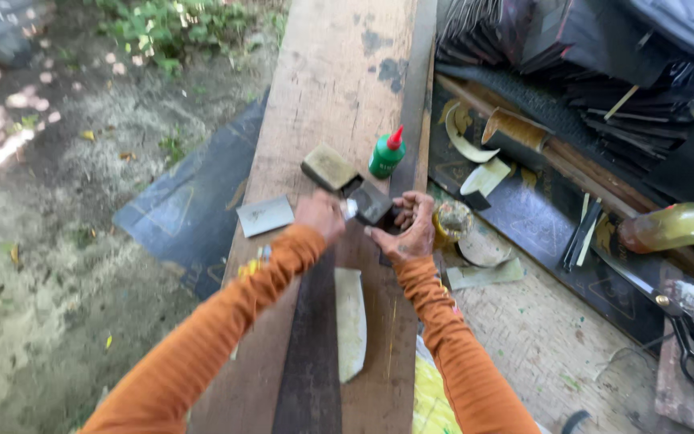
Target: The person uses a utility knife to cut thin bamboo strips from a larger piece on a wooden workbench. They repeatedly sharpen the knife on a handheld sharpening stone and continue cutting multiple strips, placing them on the bench.
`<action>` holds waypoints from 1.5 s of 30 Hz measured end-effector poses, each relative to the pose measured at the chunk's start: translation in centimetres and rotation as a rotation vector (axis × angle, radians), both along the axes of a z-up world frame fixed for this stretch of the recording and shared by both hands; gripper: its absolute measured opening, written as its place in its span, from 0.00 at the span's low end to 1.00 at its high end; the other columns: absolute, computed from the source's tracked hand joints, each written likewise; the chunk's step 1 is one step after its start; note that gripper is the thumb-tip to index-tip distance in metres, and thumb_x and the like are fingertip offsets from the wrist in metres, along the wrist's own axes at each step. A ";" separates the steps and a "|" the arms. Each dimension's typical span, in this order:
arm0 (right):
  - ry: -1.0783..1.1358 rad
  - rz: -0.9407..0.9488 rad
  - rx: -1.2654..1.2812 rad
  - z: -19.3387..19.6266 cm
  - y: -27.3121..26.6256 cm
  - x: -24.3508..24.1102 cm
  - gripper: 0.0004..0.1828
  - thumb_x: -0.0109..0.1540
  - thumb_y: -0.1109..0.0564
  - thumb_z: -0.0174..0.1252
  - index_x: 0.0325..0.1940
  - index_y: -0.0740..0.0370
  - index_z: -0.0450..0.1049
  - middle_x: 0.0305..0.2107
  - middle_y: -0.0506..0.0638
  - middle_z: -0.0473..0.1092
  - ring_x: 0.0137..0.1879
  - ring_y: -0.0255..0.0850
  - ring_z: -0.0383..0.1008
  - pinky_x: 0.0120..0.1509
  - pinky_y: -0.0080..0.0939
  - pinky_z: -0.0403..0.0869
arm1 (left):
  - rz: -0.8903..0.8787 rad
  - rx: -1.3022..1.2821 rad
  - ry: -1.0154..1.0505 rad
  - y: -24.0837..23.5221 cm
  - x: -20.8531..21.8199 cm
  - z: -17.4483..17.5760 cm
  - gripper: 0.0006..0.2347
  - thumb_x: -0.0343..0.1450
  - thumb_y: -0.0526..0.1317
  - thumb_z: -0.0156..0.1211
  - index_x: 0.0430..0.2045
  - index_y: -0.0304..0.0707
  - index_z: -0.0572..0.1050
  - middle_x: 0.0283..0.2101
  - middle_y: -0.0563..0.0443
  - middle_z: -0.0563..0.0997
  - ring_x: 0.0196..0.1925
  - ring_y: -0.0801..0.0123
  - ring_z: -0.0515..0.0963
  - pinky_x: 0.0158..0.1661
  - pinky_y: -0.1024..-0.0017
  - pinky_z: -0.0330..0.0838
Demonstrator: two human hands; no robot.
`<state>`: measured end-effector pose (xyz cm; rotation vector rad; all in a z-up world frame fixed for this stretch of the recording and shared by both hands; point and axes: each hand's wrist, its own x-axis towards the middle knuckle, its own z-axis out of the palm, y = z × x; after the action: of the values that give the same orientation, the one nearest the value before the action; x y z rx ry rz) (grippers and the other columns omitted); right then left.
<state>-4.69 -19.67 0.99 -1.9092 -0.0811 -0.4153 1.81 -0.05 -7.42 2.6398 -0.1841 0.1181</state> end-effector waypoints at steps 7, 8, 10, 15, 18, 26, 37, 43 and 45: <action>-0.044 -0.024 -0.047 -0.1 -0.1 -0.5 0.47 0.41 0.58 0.80 0.57 0.62 0.61 0.44 0.47 0.68 0.39 0.31 0.62 0.45 0.32 0.70 | -0.046 -0.043 0.164 -0.2 0.0 -0.9 0.12 0.68 0.51 0.59 0.28 0.46 0.85 0.41 0.35 0.82 0.42 0.43 0.82 0.45 0.55 0.76; -0.033 -0.015 -0.034 -0.2 -0.1 -0.3 0.48 0.41 0.58 0.81 0.57 0.62 0.60 0.43 0.47 0.68 0.39 0.31 0.62 0.45 0.32 0.70 | -0.044 -0.070 0.096 -0.1 0.1 -0.8 0.12 0.67 0.51 0.59 0.28 0.45 0.84 0.41 0.35 0.82 0.41 0.43 0.82 0.45 0.54 0.76; -0.012 0.000 -0.004 -0.2 0.1 0.0 0.49 0.40 0.58 0.81 0.58 0.62 0.60 0.41 0.47 0.68 0.37 0.32 0.60 0.43 0.32 0.69 | -0.036 -0.049 0.059 0.2 0.3 -0.1 0.11 0.67 0.49 0.59 0.29 0.46 0.85 0.40 0.36 0.83 0.41 0.43 0.83 0.46 0.55 0.76; -0.030 0.022 0.035 0.1 0.0 0.4 0.48 0.41 0.58 0.80 0.58 0.62 0.59 0.42 0.47 0.68 0.38 0.32 0.61 0.44 0.32 0.69 | 0.069 -0.194 0.199 -0.1 -0.1 1.6 0.10 0.65 0.48 0.62 0.29 0.45 0.85 0.38 0.37 0.82 0.43 0.41 0.81 0.45 0.53 0.75; -0.035 0.015 0.032 -0.2 0.1 0.1 0.48 0.41 0.58 0.80 0.59 0.62 0.59 0.43 0.47 0.68 0.39 0.31 0.62 0.45 0.31 0.70 | -0.093 0.140 0.176 0.0 -0.5 1.9 0.09 0.68 0.43 0.57 0.32 0.44 0.84 0.40 0.36 0.82 0.44 0.43 0.83 0.46 0.53 0.77; -0.026 -0.008 -0.023 -0.2 0.0 -0.3 0.48 0.40 0.58 0.81 0.58 0.62 0.61 0.42 0.47 0.68 0.39 0.31 0.62 0.44 0.31 0.69 | 0.053 -0.124 0.166 0.0 -3.4 8.7 0.08 0.70 0.42 0.57 0.33 0.45 0.84 0.42 0.35 0.82 0.46 0.41 0.80 0.48 0.55 0.74; -0.010 -0.028 -0.030 -0.6 0.0 -0.1 0.49 0.40 0.56 0.81 0.58 0.62 0.60 0.40 0.45 0.69 0.37 0.30 0.61 0.42 0.31 0.68 | -0.126 0.009 0.008 0.3 -7.4 16.3 0.07 0.64 0.39 0.63 0.31 0.39 0.82 0.37 0.43 0.77 0.38 0.49 0.80 0.39 0.55 0.76; -0.022 -0.036 -0.050 -0.7 -0.4 0.1 0.49 0.38 0.57 0.81 0.58 0.61 0.61 0.41 0.46 0.69 0.37 0.30 0.61 0.42 0.31 0.69 | -0.130 -0.078 0.028 0.0 -5.8 13.4 0.06 0.66 0.39 0.60 0.31 0.40 0.81 0.36 0.43 0.80 0.41 0.49 0.81 0.42 0.55 0.75; -0.001 -0.020 -0.012 -0.9 0.0 -0.1 0.49 0.40 0.57 0.81 0.58 0.62 0.60 0.41 0.46 0.69 0.37 0.30 0.61 0.43 0.31 0.69 | -0.100 -0.048 0.051 0.6 -5.2 11.9 0.07 0.62 0.39 0.61 0.28 0.41 0.81 0.37 0.42 0.81 0.45 0.47 0.80 0.43 0.53 0.73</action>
<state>-4.77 -19.69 0.09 -1.9230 -0.0651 -0.4298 -3.43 0.55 4.44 2.5769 -0.2912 0.0221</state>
